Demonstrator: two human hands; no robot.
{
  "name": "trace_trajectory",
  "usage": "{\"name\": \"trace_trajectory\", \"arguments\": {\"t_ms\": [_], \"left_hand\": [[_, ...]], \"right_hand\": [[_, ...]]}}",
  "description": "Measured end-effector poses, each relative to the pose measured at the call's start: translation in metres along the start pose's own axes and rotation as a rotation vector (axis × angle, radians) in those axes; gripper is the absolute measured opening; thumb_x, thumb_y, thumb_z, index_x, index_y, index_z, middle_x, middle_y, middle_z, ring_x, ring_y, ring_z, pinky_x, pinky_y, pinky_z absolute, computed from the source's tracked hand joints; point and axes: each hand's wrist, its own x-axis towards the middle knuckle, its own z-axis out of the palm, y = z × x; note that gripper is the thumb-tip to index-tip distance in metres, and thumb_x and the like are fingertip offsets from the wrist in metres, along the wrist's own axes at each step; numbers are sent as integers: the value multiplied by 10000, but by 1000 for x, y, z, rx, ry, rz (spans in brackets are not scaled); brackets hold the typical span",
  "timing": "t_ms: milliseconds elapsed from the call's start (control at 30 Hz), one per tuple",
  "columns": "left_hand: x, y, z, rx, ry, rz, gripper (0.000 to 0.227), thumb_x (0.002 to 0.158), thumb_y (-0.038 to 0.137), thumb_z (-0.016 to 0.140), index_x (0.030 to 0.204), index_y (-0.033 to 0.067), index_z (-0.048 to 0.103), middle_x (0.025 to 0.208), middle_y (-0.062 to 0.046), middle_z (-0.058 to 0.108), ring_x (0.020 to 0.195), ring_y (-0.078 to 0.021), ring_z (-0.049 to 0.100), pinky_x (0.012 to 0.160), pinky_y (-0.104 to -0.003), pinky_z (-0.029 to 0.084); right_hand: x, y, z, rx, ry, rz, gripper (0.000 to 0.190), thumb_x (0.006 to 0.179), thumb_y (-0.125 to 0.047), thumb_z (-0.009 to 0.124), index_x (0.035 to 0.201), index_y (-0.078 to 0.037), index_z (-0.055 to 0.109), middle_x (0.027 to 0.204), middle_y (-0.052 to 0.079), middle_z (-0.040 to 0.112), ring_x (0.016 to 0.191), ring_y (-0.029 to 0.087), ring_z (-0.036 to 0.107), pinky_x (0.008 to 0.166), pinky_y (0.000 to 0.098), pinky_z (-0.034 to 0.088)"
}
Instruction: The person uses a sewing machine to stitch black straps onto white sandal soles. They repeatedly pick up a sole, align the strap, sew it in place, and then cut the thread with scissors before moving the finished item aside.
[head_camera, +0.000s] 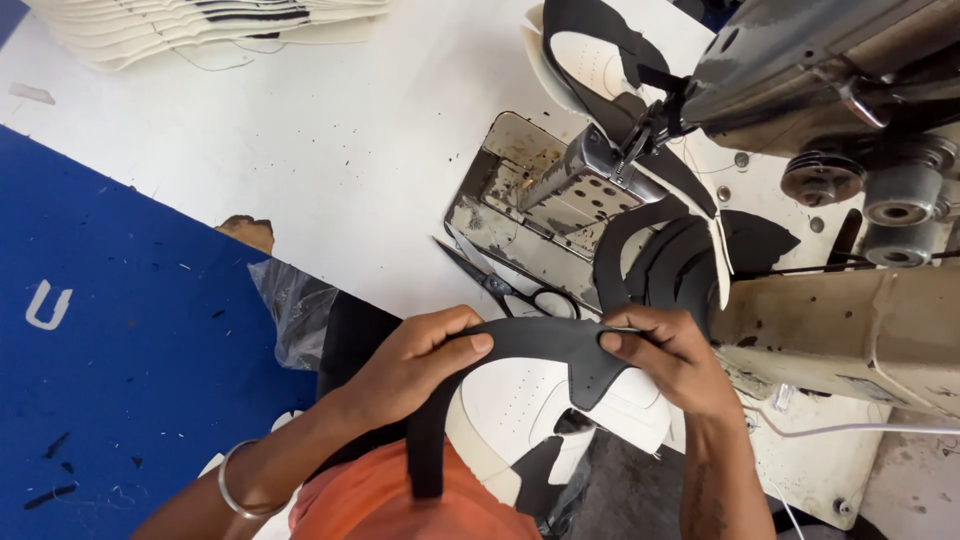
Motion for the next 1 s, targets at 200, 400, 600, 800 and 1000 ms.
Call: {"name": "trace_trajectory", "arguments": {"t_ms": [200,400,600,800,1000], "left_hand": [[1,48,0,440,-53,50,272,992,287,621,1008,21,679,682,-55,650,582,-101,545,534,-314,449],[26,67,25,610,-174,217,262,1009,272,626,1051,16,666,695,-148,648,608,-258,614,555,-383,467],[45,85,30,677,-185,217,234,1007,252,618,1011,25,675,593,-163,581,507,-304,577,517,-418,430],[75,98,6,619,-159,188,231,1020,241,588,1164,83,678,603,-104,621,430,-196,517,445,-361,406],[157,131,-22,760,-158,240,417,1016,198,540,1418,211,649,709,-31,703,394,-83,433,368,-281,370]], "right_hand": [[-12,-33,4,-126,4,-130,76,870,-36,725,900,32,744,733,60,725,608,110,612,521,293,440],[-13,-64,-6,-280,-53,-269,100,852,-41,753,927,16,722,797,101,716,672,210,701,585,339,504],[-2,-84,-20,-439,-54,-397,139,844,-69,769,951,9,728,817,117,713,693,264,706,595,362,513],[21,-66,-55,-716,246,-532,187,894,-164,774,962,-11,691,852,85,739,674,199,691,579,339,524],[90,-81,-84,-1095,510,-465,343,951,-163,739,1203,40,625,926,93,754,713,215,691,743,454,525]]}}
